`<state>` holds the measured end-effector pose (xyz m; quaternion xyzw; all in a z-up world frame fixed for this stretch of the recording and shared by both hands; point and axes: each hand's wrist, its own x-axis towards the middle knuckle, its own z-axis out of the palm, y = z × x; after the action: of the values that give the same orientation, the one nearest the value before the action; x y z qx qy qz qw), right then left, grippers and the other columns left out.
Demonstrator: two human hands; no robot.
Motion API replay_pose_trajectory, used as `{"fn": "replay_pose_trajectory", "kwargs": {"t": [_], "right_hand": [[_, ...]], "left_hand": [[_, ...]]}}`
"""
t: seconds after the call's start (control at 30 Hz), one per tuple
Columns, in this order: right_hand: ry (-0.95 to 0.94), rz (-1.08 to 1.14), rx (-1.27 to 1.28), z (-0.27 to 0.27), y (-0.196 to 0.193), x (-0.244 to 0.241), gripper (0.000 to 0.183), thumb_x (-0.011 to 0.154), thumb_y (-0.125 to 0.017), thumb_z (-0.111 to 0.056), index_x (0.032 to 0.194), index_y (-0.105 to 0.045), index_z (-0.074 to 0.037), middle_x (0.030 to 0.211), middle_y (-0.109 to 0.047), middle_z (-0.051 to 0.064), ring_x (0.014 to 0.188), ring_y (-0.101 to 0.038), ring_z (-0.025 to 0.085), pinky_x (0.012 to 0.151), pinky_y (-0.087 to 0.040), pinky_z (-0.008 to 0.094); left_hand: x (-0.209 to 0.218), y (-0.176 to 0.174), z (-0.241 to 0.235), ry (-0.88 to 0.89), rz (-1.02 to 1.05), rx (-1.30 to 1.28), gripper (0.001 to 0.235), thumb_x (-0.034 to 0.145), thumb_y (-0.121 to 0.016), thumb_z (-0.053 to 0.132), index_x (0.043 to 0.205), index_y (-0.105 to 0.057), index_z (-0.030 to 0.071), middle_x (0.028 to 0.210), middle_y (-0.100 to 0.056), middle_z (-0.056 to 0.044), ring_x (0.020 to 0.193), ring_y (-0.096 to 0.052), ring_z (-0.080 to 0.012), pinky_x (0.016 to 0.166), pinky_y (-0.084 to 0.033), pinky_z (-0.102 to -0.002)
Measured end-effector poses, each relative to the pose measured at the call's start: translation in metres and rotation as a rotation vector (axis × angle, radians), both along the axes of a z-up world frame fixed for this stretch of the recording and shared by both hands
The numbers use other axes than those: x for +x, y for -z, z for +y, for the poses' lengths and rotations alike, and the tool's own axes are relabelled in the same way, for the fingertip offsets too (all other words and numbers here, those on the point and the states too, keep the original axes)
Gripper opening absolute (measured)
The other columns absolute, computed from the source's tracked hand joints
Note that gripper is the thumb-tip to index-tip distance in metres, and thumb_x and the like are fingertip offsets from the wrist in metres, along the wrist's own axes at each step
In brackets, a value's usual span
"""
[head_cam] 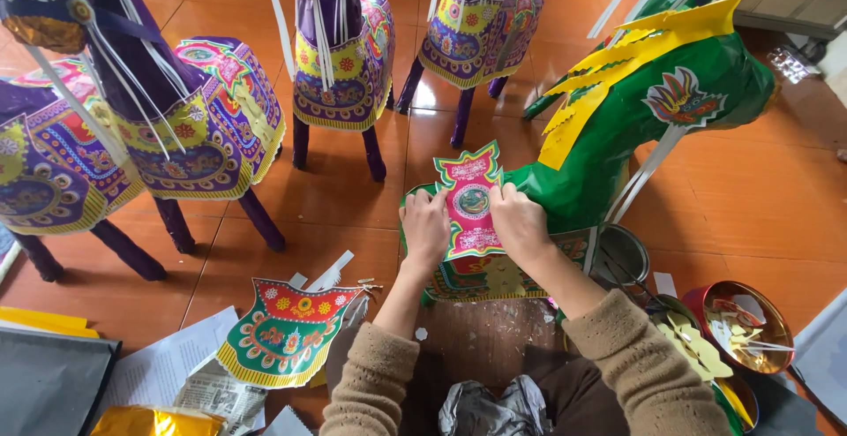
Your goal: Decorating paper-mache horse models with patterned paper and gold foil
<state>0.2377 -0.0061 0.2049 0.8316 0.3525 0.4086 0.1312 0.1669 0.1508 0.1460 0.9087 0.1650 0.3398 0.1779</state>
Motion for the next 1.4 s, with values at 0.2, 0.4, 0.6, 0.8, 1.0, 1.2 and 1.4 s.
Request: {"fn": "replay_pose_trajectory", "kwargs": {"t": [0.2, 0.4, 0.6, 0.8, 1.0, 1.2, 1.4], "right_hand": [[0.008, -0.03, -0.009, 0.002, -0.013, -0.011, 0.009, 0.074, -0.062, -0.02, 0.076, -0.055, -0.023, 0.076, -0.047, -0.005, 0.059, -0.061, 0.012, 0.043, -0.046, 0.025], [-0.337, 0.179, 0.189, 0.037, 0.023, 0.031, 0.027, 0.094, -0.048, -0.013, 0.067, -0.055, -0.013, 0.086, -0.047, 0.006, 0.08, -0.055, 0.027, 0.059, -0.047, 0.033], [0.03, 1.134, -0.434, 0.077, -0.052, 0.038, 0.059, 0.101, -0.011, -0.056, 0.148, -0.039, -0.034, 0.152, -0.042, 0.002, 0.139, -0.038, 0.035, 0.11, -0.027, 0.054], [0.158, 1.495, -0.217, 0.078, -0.073, 0.046, 0.103, 0.086, -0.004, -0.081, 0.13, -0.063, -0.009, 0.135, -0.059, 0.018, 0.132, -0.047, 0.04, 0.112, -0.03, 0.054], [-0.119, 0.775, -0.471, 0.069, -0.059, 0.041, 0.048, 0.1, -0.026, -0.047, 0.129, -0.057, -0.025, 0.12, -0.063, 0.008, 0.116, -0.058, 0.03, 0.092, -0.048, 0.049], [-0.392, 0.259, -0.138, -0.001, 0.002, 0.018, 0.076, 0.088, -0.036, -0.07, 0.124, -0.06, -0.008, 0.122, -0.063, 0.017, 0.119, -0.057, 0.031, 0.098, -0.038, 0.047], [-0.402, 0.215, -0.332, -0.047, -0.013, 0.014, 0.105, 0.065, -0.057, -0.077, 0.139, -0.046, -0.004, 0.131, -0.056, 0.026, 0.13, -0.047, 0.038, 0.113, -0.027, 0.05]], "left_hand": [[-0.02, -0.028, -0.007, 0.203, 0.09, 0.029, 0.043, 0.105, -0.036, 0.037, 0.134, -0.057, 0.013, 0.146, -0.045, -0.016, 0.141, -0.031, -0.0335, 0.113, -0.015, -0.056], [-0.031, -0.026, -0.009, 0.327, 0.278, 0.033, 0.08, 0.098, -0.018, 0.065, 0.146, -0.04, 0.004, 0.153, -0.037, -0.018, 0.145, -0.026, -0.0336, 0.117, -0.01, -0.056], [-0.033, -0.029, -0.009, 0.331, 0.25, 0.04, 0.098, 0.08, -0.047, 0.077, 0.149, -0.032, 0.009, 0.153, -0.035, -0.016, 0.145, -0.025, -0.0321, 0.118, -0.013, -0.058], [-0.025, -0.012, -0.007, 0.34, 0.238, 0.059, 0.1, 0.076, -0.054, 0.074, 0.148, -0.035, 0.008, 0.151, -0.038, -0.018, 0.145, -0.027, -0.0331, 0.118, -0.013, -0.057], [-0.032, -0.046, -0.011, 0.36, 0.321, 0.03, 0.105, 0.075, -0.056, 0.075, 0.149, -0.031, 0.005, 0.151, -0.036, -0.021, 0.144, -0.029, -0.0352, 0.116, -0.018, -0.06], [-0.028, -0.03, -0.009, 0.384, 0.349, 0.073, 0.11, 0.072, -0.058, 0.077, 0.148, -0.034, 0.001, 0.152, -0.033, -0.024, 0.144, -0.028, -0.0373, 0.115, -0.018, -0.06], [-0.022, -0.009, -0.002, 0.412, 0.345, 0.137, 0.124, 0.061, -0.071, 0.074, 0.151, -0.026, 0.002, 0.156, -0.027, -0.022, 0.146, -0.023, -0.0361, 0.117, -0.016, -0.058]]}}
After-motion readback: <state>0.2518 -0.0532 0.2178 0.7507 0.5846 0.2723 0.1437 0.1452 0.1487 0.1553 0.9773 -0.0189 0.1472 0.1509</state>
